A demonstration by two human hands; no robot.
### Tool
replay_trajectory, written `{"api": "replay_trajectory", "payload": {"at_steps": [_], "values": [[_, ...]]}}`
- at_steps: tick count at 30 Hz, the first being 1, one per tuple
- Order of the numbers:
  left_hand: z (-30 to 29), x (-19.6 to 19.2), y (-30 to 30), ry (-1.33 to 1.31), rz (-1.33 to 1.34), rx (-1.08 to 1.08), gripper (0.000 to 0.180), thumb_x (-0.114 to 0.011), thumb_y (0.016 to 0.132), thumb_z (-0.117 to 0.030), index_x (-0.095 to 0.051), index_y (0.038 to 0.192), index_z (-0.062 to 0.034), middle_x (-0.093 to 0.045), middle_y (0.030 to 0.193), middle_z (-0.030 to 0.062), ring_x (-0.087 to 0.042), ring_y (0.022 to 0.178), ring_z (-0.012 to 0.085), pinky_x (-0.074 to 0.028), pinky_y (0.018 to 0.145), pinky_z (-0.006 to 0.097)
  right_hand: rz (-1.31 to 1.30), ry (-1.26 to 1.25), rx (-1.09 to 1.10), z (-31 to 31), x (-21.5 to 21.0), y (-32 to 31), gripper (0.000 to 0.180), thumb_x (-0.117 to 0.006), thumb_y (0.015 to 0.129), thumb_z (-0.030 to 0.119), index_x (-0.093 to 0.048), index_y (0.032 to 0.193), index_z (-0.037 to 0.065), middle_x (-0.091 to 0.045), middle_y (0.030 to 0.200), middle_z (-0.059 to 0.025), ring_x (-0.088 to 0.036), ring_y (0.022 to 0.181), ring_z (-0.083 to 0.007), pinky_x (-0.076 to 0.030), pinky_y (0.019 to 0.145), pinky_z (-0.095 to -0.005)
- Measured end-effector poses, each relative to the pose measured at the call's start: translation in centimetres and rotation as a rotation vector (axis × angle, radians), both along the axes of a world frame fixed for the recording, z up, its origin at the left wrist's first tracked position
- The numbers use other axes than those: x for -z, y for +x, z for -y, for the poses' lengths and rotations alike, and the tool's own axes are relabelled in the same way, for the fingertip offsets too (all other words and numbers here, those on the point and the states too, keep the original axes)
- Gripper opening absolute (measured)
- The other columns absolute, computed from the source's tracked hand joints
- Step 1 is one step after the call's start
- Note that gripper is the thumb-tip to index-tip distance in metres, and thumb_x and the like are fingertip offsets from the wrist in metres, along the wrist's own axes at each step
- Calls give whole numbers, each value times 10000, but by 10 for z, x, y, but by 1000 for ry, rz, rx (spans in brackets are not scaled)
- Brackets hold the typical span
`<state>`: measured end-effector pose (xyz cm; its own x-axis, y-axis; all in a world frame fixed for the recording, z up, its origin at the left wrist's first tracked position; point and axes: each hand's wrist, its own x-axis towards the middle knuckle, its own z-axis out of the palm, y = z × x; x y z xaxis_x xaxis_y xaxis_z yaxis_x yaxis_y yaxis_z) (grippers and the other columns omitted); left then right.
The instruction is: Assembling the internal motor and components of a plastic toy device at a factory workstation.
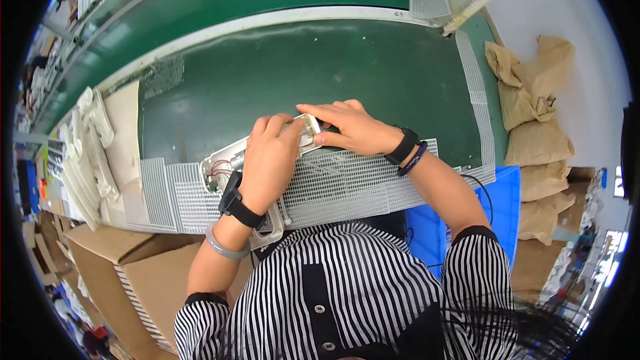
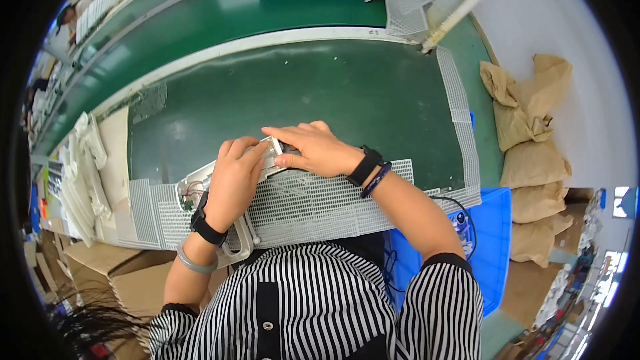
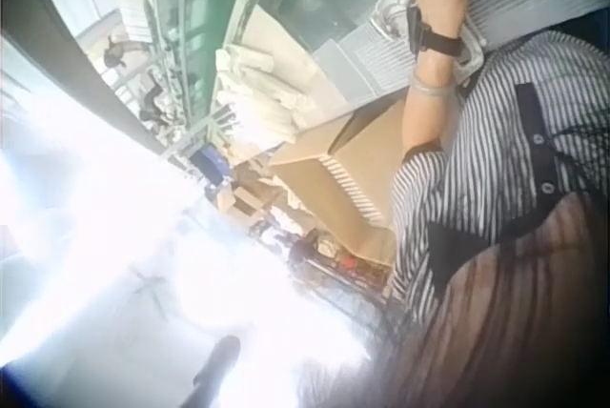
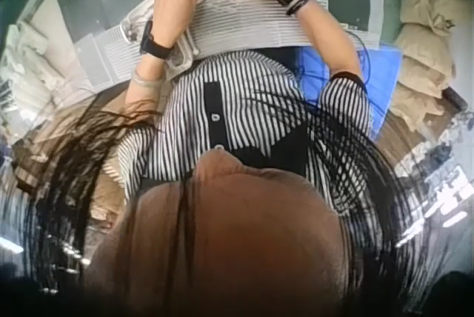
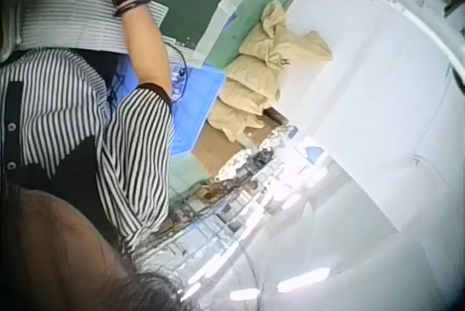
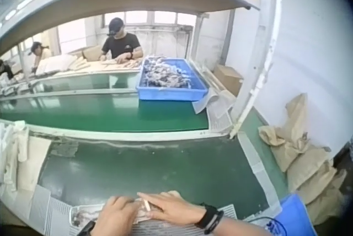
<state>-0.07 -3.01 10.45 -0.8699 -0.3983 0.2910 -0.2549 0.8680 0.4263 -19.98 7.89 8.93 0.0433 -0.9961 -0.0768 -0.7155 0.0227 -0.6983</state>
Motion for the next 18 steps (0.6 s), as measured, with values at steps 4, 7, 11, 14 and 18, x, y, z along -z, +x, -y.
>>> {"api": "replay_trajectory", "payload": {"at_steps": [4, 7, 11, 14, 18], "values": [[4, -10, -4, 104, 97, 103, 352, -646, 899, -44, -644, 1250, -21, -640, 1196, 155, -569, 1091, 355, -475, 964, 435, 444, -7, 226, -20, -2, -7, 712, -518, 1036, 470, -314, 1579, 57, -634, 1278, -152, -594, 1128, -252, -390, 1015, -418], [1, -16, -3, 131, 115, 26, 524, -700, 916, -127, -541, 1406, -33, -616, 1300, 180, -549, 1220, 361, -453, 1038, 419, 137, -170, 338, -70, -32, 0, 637, -627, 968, 391, -462, 1461, 23, -613, 1325, -166, -620, 1107, -276, -413, 1028, -414], [-14, -31, -12, 19, 170, -47, 731, -847, 783, -176, -530, 1425, -24, -618, 1308, 194, -566, 1219, 349, -477, 1011, 413, -232, -399, 472, -137, -51, 26, 510, -744, 853, 312, -619, 1266, 41, -662, 1217, -109, -635, 1049, -246, -416, 1019, -402], [-21, -30, -33, 39, 292, -36, 727, -867, 754, -159, -561, 1399, -23, -642, 1274, 183, -594, 1185, 338, -473, 1009, 414, -103, -278, 559, -185, -67, 30, 498, -718, 885, 349, -646, 1276, 49, -686, 1190, -88, -639, 1057, -270, -422, 1028, -425], [-30, -28, -35, -24, 369, -122, 687, -874, 733, -126, -604, 1355, -14, -658, 1250, 174, -611, 1157, 338, -475, 1001, 414, 127, -317, 490, -242, -70, 6, 513, -765, 810, 357, -694, 1224, 64, -700, 1106, -49, -658, 863, -204, -498, 869, -371]]}}
